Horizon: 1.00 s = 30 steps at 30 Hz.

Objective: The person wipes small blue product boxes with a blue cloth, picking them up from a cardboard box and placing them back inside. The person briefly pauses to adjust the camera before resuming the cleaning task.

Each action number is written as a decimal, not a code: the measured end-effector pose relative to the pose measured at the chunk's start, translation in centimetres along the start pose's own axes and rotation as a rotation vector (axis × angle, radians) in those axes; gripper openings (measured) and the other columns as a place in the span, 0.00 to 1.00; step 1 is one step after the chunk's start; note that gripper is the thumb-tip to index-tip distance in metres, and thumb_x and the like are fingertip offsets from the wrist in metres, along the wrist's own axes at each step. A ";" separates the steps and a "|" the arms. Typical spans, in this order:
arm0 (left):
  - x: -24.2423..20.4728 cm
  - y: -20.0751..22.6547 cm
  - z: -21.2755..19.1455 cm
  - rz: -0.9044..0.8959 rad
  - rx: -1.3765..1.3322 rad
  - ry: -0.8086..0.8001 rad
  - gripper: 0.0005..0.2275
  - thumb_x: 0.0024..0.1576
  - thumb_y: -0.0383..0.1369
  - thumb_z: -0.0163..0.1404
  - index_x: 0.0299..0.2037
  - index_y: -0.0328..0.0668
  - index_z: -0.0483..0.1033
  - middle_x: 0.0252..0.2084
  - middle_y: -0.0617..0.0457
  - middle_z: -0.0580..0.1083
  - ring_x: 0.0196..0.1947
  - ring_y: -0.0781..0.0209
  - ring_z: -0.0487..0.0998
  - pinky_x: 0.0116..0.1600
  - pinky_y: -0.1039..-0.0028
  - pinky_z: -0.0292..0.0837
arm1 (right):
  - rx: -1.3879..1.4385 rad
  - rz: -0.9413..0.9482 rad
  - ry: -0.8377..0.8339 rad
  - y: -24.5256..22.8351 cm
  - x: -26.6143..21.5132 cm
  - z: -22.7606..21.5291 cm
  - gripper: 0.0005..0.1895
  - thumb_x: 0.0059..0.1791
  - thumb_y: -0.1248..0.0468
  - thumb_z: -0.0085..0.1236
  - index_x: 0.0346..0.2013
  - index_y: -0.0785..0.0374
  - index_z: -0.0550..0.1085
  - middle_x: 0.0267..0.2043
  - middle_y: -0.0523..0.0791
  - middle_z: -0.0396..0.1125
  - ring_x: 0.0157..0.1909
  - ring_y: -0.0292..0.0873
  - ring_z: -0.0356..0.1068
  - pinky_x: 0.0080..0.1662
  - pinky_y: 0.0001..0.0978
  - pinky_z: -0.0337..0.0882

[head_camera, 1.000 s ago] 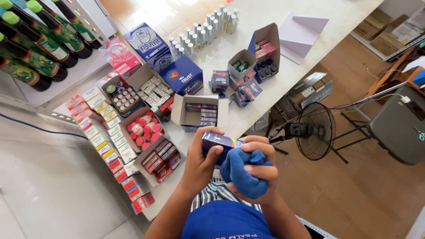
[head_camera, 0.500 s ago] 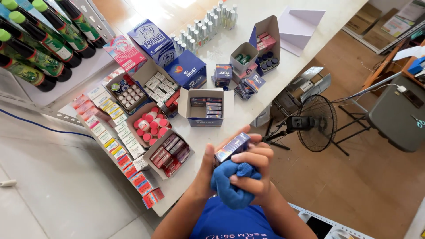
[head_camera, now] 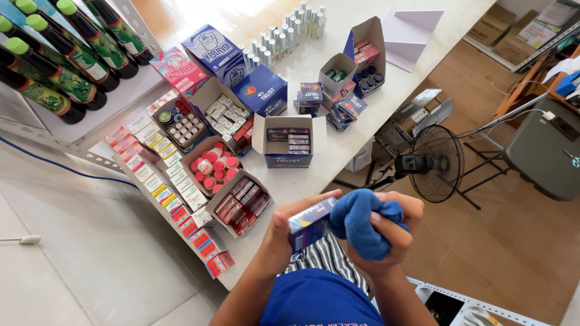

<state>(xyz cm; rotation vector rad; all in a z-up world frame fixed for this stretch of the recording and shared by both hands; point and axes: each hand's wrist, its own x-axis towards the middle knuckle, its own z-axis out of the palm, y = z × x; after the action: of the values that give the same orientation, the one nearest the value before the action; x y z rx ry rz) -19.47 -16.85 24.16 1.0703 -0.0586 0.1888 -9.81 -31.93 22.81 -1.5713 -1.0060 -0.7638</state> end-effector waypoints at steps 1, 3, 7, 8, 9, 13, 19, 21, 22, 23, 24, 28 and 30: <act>-0.2 0.2 0.0 0.014 0.056 -0.007 0.52 0.54 0.74 0.31 0.66 0.24 0.67 0.61 0.38 0.74 0.63 0.52 0.74 0.69 0.68 0.66 | 0.002 0.006 -0.092 -0.9 0.9 -0.6 0.30 0.42 0.68 0.68 0.53 0.53 0.62 0.56 0.54 0.60 0.52 0.53 0.66 0.50 0.44 0.72; -0.5 -0.8 -0.2 0.048 0.275 -0.007 0.49 0.58 0.73 0.27 0.61 0.25 0.71 0.56 0.39 0.76 0.58 0.54 0.77 0.64 0.68 0.70 | 0.049 -0.017 -0.197 -2.4 2.0 -0.6 0.31 0.39 0.65 0.68 0.52 0.54 0.63 0.54 0.54 0.63 0.52 0.56 0.67 0.52 0.49 0.71; -1.1 -1.1 0.1 -0.021 0.294 -0.054 0.44 0.63 0.68 0.25 0.56 0.26 0.75 0.44 0.37 0.77 0.45 0.56 0.77 0.48 0.66 0.74 | 0.071 -0.031 -0.263 -4.4 1.8 0.0 0.29 0.39 0.61 0.68 0.52 0.59 0.66 0.49 0.56 0.68 0.52 0.58 0.69 0.52 0.50 0.73; -1.0 -0.1 0.5 -0.022 0.294 -0.055 0.44 0.63 0.68 0.25 0.56 0.26 0.75 0.44 0.37 0.77 0.45 0.56 0.77 0.48 0.66 0.74 | 0.071 -0.031 -0.262 -3.7 1.0 0.2 0.29 0.39 0.61 0.68 0.52 0.59 0.66 0.49 0.56 0.68 0.52 0.58 0.69 0.52 0.50 0.73; -1.0 0.8 0.9 0.062 0.356 -0.047 0.43 0.63 0.67 0.25 0.54 0.26 0.73 0.49 0.39 0.76 0.49 0.57 0.76 0.54 0.67 0.72 | 0.070 -0.060 -0.222 -3.2 0.2 0.4 0.29 0.41 0.61 0.69 0.52 0.59 0.64 0.50 0.54 0.68 0.52 0.57 0.68 0.53 0.50 0.72; -2.2 -0.1 -0.9 0.039 0.402 -0.030 0.44 0.62 0.69 0.27 0.58 0.28 0.75 0.46 0.45 0.79 0.48 0.59 0.78 0.53 0.74 0.73 | 0.052 -0.001 -0.162 -1.7 -1.1 0.3 0.26 0.45 0.65 0.68 0.49 0.60 0.62 0.52 0.53 0.68 0.52 0.53 0.68 0.53 0.48 0.71; -1.4 -1.6 -2.2 0.020 -0.166 0.005 0.47 0.60 0.69 0.36 0.71 0.26 0.63 0.60 0.40 0.71 0.61 0.51 0.72 0.69 0.63 0.67 | 0.188 0.255 -0.080 -0.9 -3.9 0.2 0.22 0.51 0.68 0.66 0.53 0.60 0.63 0.58 0.51 0.63 0.54 0.49 0.69 0.52 0.42 0.74; -0.7 -1.2 -0.9 0.038 -0.126 0.051 0.48 0.57 0.70 0.36 0.72 0.28 0.59 0.62 0.40 0.69 0.63 0.52 0.71 0.70 0.63 0.66 | 0.094 0.113 -0.188 -3.2 -1.9 0.7 0.24 0.45 0.66 0.66 0.51 0.59 0.64 0.56 0.53 0.63 0.54 0.51 0.66 0.52 0.46 0.70; -0.4 -1.0 -0.2 0.055 -0.084 0.099 0.49 0.54 0.71 0.36 0.73 0.31 0.56 0.65 0.41 0.67 0.65 0.52 0.70 0.71 0.62 0.65 | 0.001 -0.028 -0.293 -4.3 -0.9 1.0 0.26 0.40 0.63 0.66 0.49 0.57 0.65 0.54 0.55 0.64 0.54 0.54 0.63 0.52 0.50 0.67; -0.6 -1.2 0.1 0.052 -0.085 0.097 0.49 0.54 0.71 0.36 0.73 0.31 0.56 0.65 0.41 0.67 0.65 0.52 0.70 0.71 0.62 0.65 | -0.002 -0.026 -0.292 -4.0 -2.0 1.7 0.26 0.40 0.63 0.66 0.49 0.57 0.65 0.54 0.55 0.64 0.54 0.54 0.63 0.52 0.50 0.67; -0.8 -1.3 0.4 0.031 -0.108 0.087 0.49 0.55 0.71 0.36 0.72 0.30 0.57 0.65 0.41 0.68 0.64 0.53 0.71 0.70 0.63 0.66 | -0.033 -0.077 -0.209 -3.7 -3.1 2.4 0.26 0.43 0.65 0.65 0.51 0.56 0.63 0.57 0.56 0.63 0.56 0.53 0.61 0.56 0.48 0.66; -1.9 -1.2 -0.1 0.137 0.186 0.080 0.48 0.58 0.72 0.34 0.70 0.28 0.64 0.63 0.42 0.75 0.63 0.56 0.75 0.69 0.67 0.68 | 0.039 -0.107 -0.076 -0.9 -4.7 3.1 0.28 0.49 0.64 0.65 0.57 0.55 0.58 0.63 0.57 0.57 0.61 0.54 0.60 0.64 0.44 0.68; -2.2 -1.1 -0.5 0.127 0.271 0.076 0.46 0.59 0.69 0.38 0.69 0.26 0.65 0.59 0.41 0.76 0.60 0.58 0.76 0.66 0.69 0.69 | 0.051 0.020 -0.042 0.3 -5.2 2.8 0.26 0.51 0.65 0.62 0.59 0.55 0.58 0.65 0.56 0.57 0.64 0.54 0.61 0.66 0.46 0.66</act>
<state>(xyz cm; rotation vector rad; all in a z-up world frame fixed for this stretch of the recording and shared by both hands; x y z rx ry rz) -21.45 -17.16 22.67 1.3294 -0.0330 0.3599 -11.91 -30.31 17.54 -1.5573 -1.0311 -0.6889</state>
